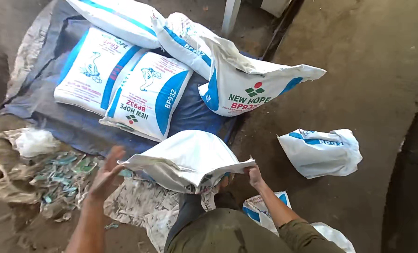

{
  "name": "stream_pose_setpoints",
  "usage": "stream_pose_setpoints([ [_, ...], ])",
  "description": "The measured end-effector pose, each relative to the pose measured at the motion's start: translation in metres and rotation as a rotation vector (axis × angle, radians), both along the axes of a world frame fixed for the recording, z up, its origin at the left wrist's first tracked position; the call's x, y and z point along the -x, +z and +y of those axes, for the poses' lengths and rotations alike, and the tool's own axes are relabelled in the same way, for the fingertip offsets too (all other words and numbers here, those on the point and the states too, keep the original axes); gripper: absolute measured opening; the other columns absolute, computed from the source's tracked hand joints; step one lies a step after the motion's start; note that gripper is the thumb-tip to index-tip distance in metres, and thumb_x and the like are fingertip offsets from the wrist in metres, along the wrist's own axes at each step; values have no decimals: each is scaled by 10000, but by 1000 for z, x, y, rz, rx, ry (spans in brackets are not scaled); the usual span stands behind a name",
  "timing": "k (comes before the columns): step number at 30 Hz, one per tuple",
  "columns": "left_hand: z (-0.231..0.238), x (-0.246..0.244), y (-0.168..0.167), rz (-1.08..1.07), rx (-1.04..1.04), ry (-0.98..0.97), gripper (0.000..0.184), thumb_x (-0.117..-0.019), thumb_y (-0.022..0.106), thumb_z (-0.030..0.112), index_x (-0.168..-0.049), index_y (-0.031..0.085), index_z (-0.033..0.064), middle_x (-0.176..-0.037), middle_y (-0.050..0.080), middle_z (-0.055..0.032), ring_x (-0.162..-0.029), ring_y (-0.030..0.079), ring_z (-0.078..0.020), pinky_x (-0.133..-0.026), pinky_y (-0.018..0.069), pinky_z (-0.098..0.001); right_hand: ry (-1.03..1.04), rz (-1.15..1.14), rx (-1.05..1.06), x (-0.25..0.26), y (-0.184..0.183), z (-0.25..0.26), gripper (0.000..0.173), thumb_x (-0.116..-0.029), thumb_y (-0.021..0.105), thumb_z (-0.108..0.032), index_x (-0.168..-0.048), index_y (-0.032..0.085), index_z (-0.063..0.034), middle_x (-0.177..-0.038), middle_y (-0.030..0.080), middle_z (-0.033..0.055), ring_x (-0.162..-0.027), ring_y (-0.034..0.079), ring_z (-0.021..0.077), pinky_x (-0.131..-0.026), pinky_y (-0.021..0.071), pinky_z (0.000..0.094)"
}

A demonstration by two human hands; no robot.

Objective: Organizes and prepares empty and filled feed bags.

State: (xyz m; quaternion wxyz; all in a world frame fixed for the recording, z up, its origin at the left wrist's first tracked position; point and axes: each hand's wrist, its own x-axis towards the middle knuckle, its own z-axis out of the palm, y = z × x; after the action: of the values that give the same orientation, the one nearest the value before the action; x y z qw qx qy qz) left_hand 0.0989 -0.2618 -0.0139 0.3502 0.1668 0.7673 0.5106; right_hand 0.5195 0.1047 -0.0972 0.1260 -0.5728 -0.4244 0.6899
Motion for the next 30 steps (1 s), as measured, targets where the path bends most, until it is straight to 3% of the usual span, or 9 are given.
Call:
stream_pose_setpoints([
  [2, -9, 21, 4, 9, 131, -105, 1482, -578, 808, 744, -1651, -17, 140, -1714, 87, -128, -1562, 180, -263, -1206, 330, -468, 83, 95, -34, -3, -7, 7, 315, -871, 496, 19, -1178, 561, 1, -968, 676, 41, -858, 660, 90, -771, 583, 303],
  [5, 14, 9, -3, 8, 206, -307, 1548, -474, 888, 662, -1649, 75, 67, -1702, -54, -230, -1575, 46, -391, -1228, 227, -590, 376, 184, -49, 4, -1, 8, 935, -727, 776, -112, -1541, 335, 11, -1171, 647, 100, -1026, 665, 117, -932, 572, 321],
  [10, 96, -7, -47, -333, -177, -138, 790, -976, 519, 645, -1482, 451, 42, -1474, 573, -28, -1339, 546, -117, -1109, 480, -341, 429, 174, -178, 53, 8, 6, 513, -911, 626, -152, -1369, 532, 59, -1352, 608, 163, -1200, 610, 171, -1027, 527, 354],
  [12, 125, -16, -52, -550, -276, 38, 697, -1045, 353, 597, -1459, 401, 37, -1332, 674, -102, -1235, 647, -217, -1039, 546, -395, 310, 279, -124, 76, 5, 16, 516, -915, 402, -59, -1393, 541, 78, -1502, 534, 182, -1375, 527, 224, -1136, 454, 399],
  [14, 139, -26, -52, -638, -328, 321, 698, -1073, 137, 593, -1351, 498, 64, -1139, 739, -148, -1080, 717, -270, -944, 590, -443, 114, 346, 11, 95, 8, 19, 403, -930, 288, -31, -1119, 633, 60, -1302, 683, 183, -1274, 617, 262, -1089, 486, 437],
  [17, 130, -29, -68, -642, -604, 591, 743, -1081, -11, 484, -646, 514, 188, -491, 544, 11, -540, 631, -145, -788, 604, -381, 68, 492, 81, 98, 5, 19, 336, -869, 375, -177, -584, 554, -175, -621, 651, 13, -707, 684, 178, -817, 562, 401],
  [22, 82, -71, -80, -682, -684, 607, 749, -1067, -1, 449, -597, 533, 215, -446, 488, 75, -438, 545, -75, -635, 582, -307, -23, 468, 103, 36, 24, -26, 290, -758, 489, -130, -491, 451, -238, -498, 486, -88, -484, 491, 54, -525, 431, 280],
  [27, 5, -109, -44, -607, -351, 786, 804, -1030, -121, 462, -547, 482, 237, -427, 477, 83, -406, 513, -64, -561, 559, -282, 330, 28, 219, -26, 51, -91, 135, -726, 526, -27, -651, 545, -138, -622, 552, -61, -598, 542, 45, -595, 475, 269],
  [30, -20, -124, -39, -595, -186, 862, 796, -1030, -135, 425, -547, 469, 236, -427, 508, 75, -401, 532, -70, -531, 553, -272, 1008, -341, 356, -23, 67, -87, 281, -928, 592, -158, -1074, 699, 56, -1100, 680, 230, -1095, 624, 339, -1017, 456, 537],
])
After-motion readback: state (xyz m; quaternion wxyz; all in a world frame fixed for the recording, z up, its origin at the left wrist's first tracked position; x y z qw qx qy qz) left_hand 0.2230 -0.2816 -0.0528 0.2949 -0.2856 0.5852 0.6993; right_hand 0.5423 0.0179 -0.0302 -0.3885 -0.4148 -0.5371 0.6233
